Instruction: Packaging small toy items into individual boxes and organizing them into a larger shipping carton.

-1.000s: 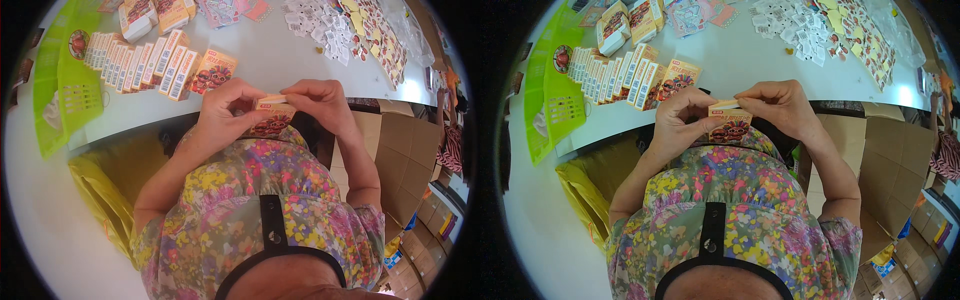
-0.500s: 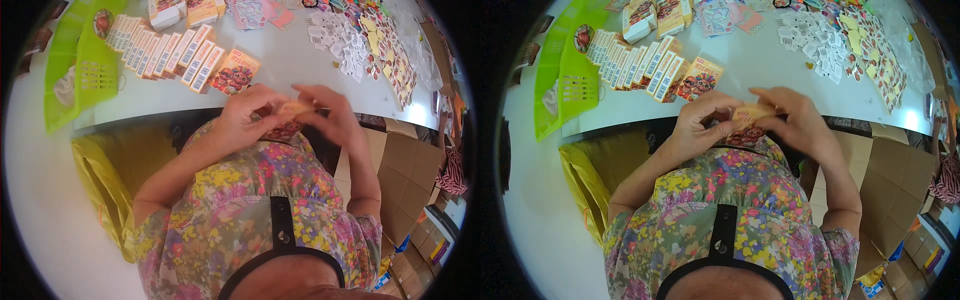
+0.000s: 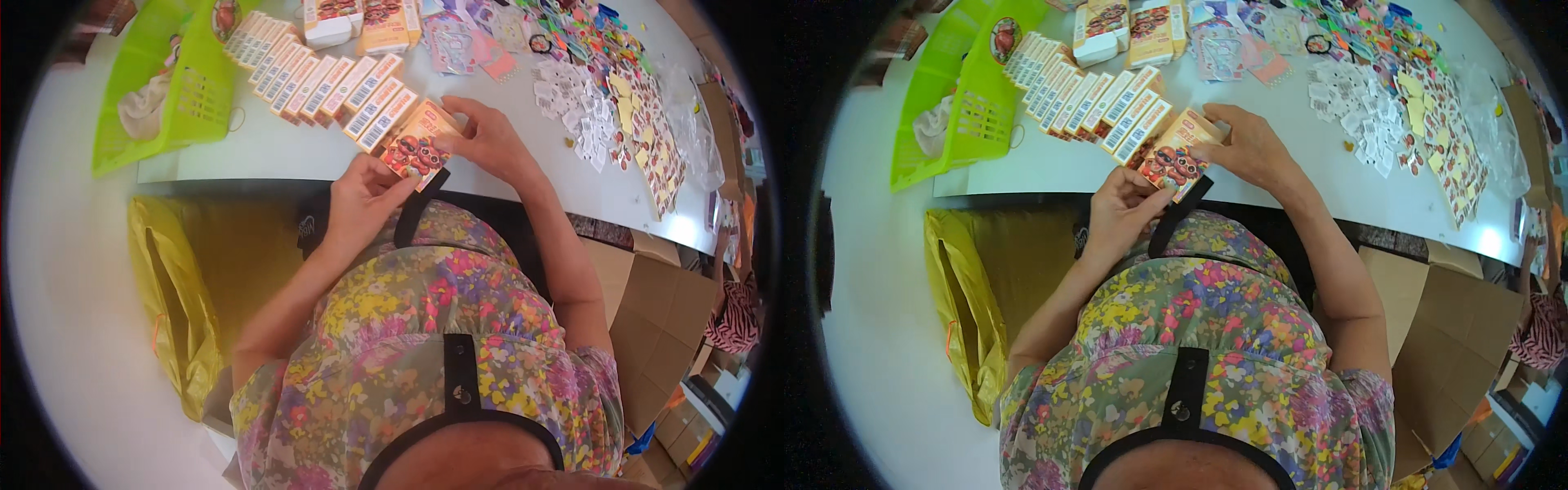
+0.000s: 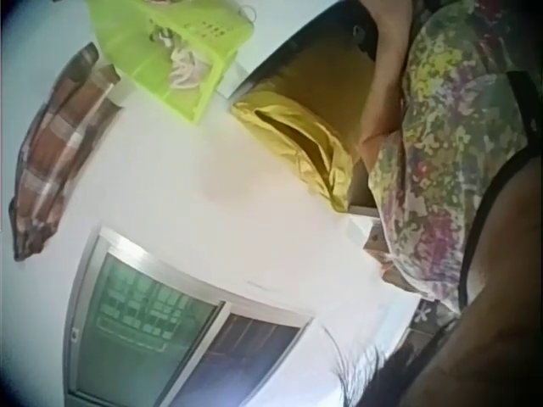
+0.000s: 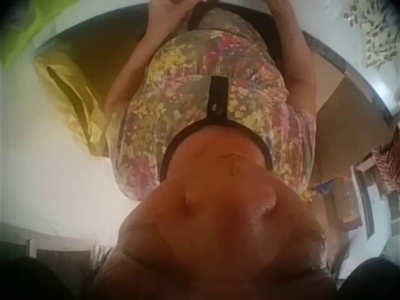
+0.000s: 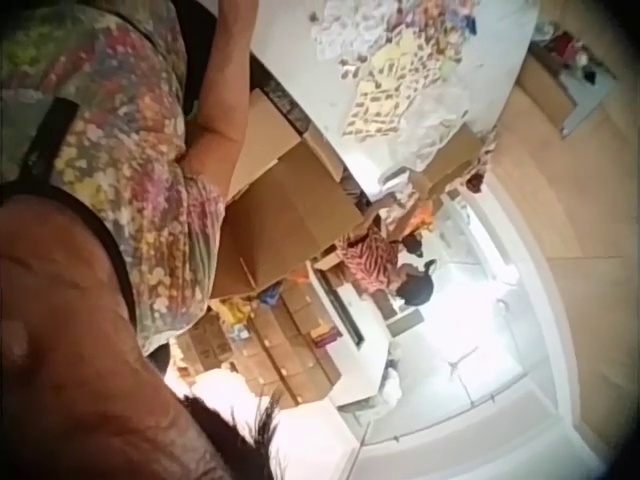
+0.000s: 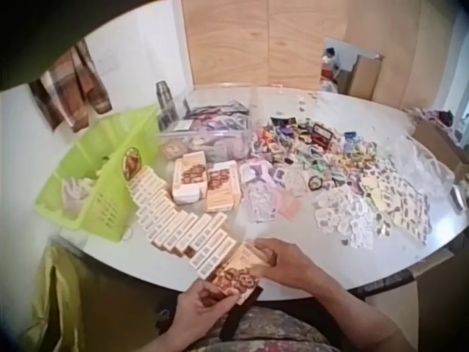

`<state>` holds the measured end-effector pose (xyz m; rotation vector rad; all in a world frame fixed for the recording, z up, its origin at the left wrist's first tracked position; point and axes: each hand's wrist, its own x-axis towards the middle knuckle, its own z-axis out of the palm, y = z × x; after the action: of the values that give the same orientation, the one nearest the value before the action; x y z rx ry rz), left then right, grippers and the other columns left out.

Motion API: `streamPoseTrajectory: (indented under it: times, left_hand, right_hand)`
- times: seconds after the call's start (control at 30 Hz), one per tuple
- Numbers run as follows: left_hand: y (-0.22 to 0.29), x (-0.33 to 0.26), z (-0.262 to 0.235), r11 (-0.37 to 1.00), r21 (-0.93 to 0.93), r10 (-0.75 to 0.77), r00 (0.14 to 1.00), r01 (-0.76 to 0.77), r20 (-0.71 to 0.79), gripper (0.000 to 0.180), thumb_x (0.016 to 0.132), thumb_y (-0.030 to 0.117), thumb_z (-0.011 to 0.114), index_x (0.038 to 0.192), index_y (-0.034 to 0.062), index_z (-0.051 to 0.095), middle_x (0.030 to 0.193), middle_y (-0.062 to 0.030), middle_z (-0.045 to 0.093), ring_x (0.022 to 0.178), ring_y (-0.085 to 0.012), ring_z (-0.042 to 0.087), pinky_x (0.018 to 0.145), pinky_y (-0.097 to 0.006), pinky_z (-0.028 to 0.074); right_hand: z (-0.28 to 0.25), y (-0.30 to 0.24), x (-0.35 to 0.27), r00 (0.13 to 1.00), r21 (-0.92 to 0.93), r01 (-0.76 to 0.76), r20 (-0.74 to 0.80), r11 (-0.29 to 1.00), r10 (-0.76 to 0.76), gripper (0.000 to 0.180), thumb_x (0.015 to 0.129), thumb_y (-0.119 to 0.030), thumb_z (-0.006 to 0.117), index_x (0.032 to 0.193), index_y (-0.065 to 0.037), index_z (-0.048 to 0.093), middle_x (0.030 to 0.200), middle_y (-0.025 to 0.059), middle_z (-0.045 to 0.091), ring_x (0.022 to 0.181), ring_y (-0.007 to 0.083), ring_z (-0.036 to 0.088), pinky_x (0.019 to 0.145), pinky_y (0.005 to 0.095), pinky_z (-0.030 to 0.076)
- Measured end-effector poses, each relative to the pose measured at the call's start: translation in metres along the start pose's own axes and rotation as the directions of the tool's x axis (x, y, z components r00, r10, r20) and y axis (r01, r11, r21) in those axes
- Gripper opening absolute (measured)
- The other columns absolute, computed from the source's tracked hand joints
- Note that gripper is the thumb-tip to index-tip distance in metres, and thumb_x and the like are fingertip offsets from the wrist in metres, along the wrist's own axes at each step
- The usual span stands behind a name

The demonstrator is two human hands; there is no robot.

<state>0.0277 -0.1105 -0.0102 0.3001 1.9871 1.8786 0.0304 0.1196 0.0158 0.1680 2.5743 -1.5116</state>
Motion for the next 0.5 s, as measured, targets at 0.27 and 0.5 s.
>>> streamPoseTrajectory:
  times: [0.27,0.5]
  left_hand:
    - [0.002,-0.003,0.001,0.999,-0.033,0.001,0.993,0.003,0.114,0.03,0.08,0.003,0.077,0.093,0.0029,0.05,0.086,-0.0062,0.064,0.078,-0.0091,0.063,0.068,-0.023,0.053]
    - [0.009,0.002,-0.01,0.634,0.519,0.615,0.781,-0.574,0.113,0.024,0.07,0.001,0.081,0.08,0.0033,0.059,0.074,-0.0103,0.057,0.062,-0.022,0.06,0.052,-0.027,0.048]
  right_hand:
    - [-0.004,0.007,-0.015,0.986,0.095,-0.091,0.15,0.991,0.076,0.062,0.069,-0.005,0.079,0.126,-0.001,0.054,0.111,0.0054,0.063,0.101,0.0161,0.06,0.088,0.0316,0.048]
    - [0.018,0.004,-0.004,0.987,0.431,0.146,-0.003,0.89,-0.161,0.069,0.064,-0.005,0.085,0.123,-0.005,0.05,0.112,0.0037,0.06,0.101,0.0142,0.058,0.088,0.0316,0.049]
